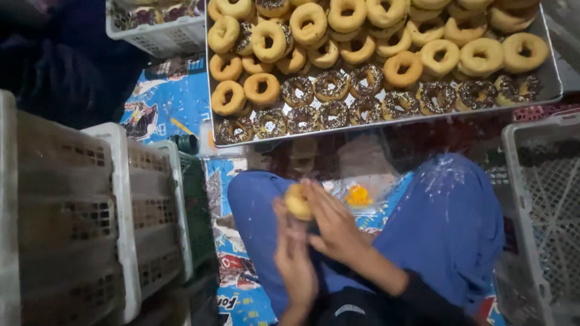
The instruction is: The person sits on the floor and repeatedly picks donuts from a metal tray, places them into small clear plastic bags, and sets the filled bags into a white plastic crate. The tray contains plain and chocolate-sprinkled donuts.
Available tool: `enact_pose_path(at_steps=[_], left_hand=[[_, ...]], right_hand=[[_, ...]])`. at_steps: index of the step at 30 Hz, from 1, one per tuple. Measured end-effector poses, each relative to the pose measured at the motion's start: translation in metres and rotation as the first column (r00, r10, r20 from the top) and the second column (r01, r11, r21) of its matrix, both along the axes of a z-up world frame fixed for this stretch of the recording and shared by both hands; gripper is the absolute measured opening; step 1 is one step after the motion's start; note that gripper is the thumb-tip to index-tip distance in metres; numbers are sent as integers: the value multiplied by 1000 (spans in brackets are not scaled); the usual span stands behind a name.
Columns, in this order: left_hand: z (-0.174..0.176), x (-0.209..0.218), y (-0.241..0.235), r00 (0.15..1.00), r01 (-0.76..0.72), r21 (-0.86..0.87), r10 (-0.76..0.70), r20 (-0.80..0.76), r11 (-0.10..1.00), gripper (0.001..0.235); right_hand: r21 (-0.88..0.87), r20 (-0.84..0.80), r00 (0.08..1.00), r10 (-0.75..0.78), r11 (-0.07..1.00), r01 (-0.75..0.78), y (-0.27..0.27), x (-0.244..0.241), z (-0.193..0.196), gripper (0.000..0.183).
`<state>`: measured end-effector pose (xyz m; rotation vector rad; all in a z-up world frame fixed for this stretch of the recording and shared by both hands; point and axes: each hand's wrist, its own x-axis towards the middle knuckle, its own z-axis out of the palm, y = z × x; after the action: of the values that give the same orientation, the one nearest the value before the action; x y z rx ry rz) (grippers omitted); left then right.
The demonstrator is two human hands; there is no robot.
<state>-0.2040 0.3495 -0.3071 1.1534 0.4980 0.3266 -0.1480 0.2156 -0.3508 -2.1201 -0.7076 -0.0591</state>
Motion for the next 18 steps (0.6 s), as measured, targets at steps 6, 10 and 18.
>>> enact_pose_path(at_steps=[6,10,18], left_hand=[[-23,0,39,956,286,342,-242,-167,895,47],[-38,26,39,937,345,199,-326,-123,917,28],[-28,30,48,971,128,594,22,-238,794,25]], right_hand=[[395,-632,763,136,903,167,11,-17,-35,116],[553,-535,757,376,833,-22,4,-18,-30,114],[-506,-491,871,-17,819,-269,-66,41,-36,63]])
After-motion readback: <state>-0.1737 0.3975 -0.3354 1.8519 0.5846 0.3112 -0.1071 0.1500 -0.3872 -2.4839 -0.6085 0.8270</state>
